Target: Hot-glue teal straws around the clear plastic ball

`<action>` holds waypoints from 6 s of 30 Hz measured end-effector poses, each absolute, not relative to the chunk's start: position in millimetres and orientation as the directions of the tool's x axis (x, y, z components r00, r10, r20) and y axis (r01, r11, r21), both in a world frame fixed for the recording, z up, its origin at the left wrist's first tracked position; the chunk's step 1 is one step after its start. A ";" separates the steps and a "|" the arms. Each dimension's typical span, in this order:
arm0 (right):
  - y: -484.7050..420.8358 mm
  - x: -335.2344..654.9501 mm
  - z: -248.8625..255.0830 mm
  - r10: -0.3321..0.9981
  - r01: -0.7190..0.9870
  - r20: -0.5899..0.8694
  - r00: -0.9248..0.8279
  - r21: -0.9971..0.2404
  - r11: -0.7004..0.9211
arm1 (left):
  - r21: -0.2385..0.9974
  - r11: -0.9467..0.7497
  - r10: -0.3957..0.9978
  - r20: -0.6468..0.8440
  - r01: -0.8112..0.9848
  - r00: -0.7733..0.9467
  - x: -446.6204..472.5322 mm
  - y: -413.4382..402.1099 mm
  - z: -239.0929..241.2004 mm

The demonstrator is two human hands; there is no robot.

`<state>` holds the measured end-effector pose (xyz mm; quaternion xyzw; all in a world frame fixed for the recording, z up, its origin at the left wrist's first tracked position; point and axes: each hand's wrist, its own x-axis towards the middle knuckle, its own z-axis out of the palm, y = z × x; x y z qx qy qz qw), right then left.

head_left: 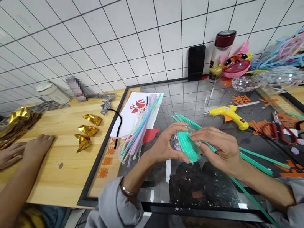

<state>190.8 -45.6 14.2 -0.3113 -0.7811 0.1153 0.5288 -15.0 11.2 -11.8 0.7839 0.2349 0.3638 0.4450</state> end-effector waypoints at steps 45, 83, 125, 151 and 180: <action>-43.8 190.7 16.4 0.586 0.404 0.766 -0.265 -0.464 0.789 | 0.680 -0.718 0.588 0.482 0.146 0.650 -15.6 6.3 -0.1; -43.8 188.2 12.4 0.626 0.414 0.743 -0.235 -0.506 0.756 | 0.630 -0.751 0.596 0.522 0.195 0.610 -7.9 -1.0 -5.8; 18.4 290.4 -13.5 0.869 0.878 0.351 0.350 -0.446 -0.173 | 0.917 -0.324 0.839 0.164 0.233 0.519 -15.6 3.1 1.6; -30.4 242.0 0.7 0.546 0.857 0.836 -0.045 -0.249 0.452 | 0.913 -0.326 0.805 0.132 0.245 0.578 -16.4 -0.6 4.9; -28.8 242.4 9.8 0.375 0.855 0.909 -0.181 -0.043 0.517 | 0.915 -0.328 0.788 0.127 0.236 0.603 -14.6 0.2 6.2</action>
